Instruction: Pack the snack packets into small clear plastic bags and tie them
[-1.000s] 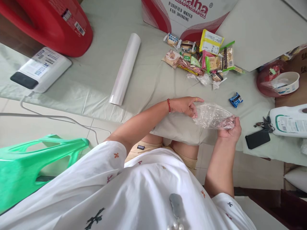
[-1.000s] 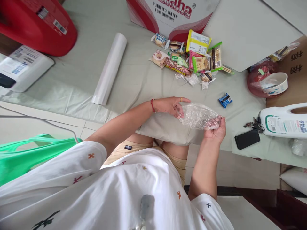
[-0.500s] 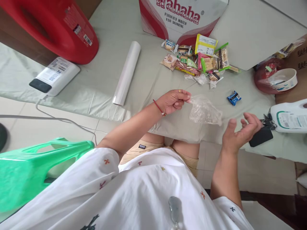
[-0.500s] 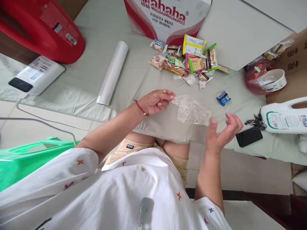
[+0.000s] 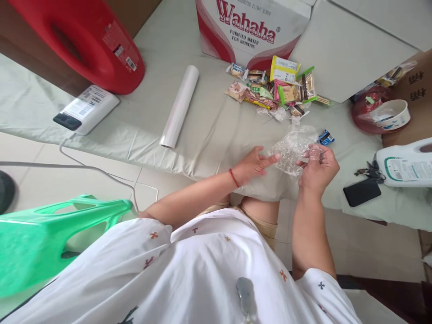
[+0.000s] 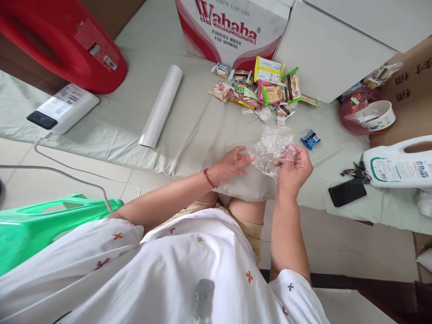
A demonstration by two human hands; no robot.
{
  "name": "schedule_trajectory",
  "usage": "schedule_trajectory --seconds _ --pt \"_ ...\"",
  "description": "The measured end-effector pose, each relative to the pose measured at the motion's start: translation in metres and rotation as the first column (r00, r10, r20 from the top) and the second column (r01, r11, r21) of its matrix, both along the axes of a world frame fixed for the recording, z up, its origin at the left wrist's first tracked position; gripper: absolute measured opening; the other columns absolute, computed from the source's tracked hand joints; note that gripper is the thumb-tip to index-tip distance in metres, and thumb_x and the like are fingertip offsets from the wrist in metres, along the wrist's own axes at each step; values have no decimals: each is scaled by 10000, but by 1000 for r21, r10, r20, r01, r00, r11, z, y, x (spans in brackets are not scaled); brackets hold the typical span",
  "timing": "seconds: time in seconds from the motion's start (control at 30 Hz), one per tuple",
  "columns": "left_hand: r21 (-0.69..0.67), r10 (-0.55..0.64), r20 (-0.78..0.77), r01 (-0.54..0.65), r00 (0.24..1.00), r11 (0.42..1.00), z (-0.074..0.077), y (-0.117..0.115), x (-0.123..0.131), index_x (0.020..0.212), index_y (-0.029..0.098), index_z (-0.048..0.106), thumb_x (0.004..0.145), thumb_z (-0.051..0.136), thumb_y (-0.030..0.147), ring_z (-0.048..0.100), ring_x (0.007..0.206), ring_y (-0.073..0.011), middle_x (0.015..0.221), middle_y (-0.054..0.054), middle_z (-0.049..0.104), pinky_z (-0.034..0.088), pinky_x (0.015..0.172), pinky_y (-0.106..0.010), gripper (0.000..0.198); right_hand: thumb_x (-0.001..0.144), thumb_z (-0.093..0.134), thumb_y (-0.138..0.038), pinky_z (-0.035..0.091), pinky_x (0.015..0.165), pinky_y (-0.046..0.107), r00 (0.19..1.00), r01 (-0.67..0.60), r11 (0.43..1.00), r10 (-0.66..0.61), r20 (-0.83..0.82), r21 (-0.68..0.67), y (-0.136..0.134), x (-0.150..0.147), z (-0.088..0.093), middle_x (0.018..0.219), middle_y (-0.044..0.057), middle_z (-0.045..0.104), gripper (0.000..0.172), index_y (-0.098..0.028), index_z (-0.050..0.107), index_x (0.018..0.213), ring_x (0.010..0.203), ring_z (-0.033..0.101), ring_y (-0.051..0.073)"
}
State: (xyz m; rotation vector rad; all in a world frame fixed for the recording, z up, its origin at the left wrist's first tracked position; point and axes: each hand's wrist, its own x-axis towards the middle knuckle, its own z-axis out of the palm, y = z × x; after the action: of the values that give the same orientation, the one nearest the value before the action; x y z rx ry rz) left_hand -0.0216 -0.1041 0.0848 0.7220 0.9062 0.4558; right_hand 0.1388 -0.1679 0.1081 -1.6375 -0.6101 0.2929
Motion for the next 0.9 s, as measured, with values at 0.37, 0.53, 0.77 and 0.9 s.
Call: schedule_trajectory --seconds 0.37,0.53,0.77,0.9 --pt "-189 2 284 54 959 980 -14 16 -27 833 146 608 756 945 283 755 821 -164 762 -24 716 600 880 -345 371 883 733 -613 397 367 164 998 55 995 -55 -2 -80 -30 17 -9 624 -53 563 428 -194 667 818 485 573 79" --pt "-128 -66 242 99 968 987 -10 36 -59 846 148 578 731 935 166 801 842 -201 766 -17 719 627 867 -336 375 770 872 -577 249 304 164 972 -114 978 74 -221 -172 -47 34 -9 560 -65 536 453 -175 666 742 381 401 38" --pt "-98 183 -32 -185 983 978 -12 22 -57 955 216 467 748 952 295 756 784 -136 901 45 650 589 648 -237 533 730 954 -403 233 281 80 692 -98 994 40 -721 -39 -29 12 -15 672 -98 608 452 -173 570 797 356 310 -36" --pt "-64 215 -111 -223 970 973 -9 -14 -66 920 216 479 666 990 470 696 765 -103 894 37 602 489 546 -174 625 871 860 -371 248 291 50 551 -48 999 43 -833 20 -16 -10 -25 574 -137 463 395 -191 516 798 351 295 -31"
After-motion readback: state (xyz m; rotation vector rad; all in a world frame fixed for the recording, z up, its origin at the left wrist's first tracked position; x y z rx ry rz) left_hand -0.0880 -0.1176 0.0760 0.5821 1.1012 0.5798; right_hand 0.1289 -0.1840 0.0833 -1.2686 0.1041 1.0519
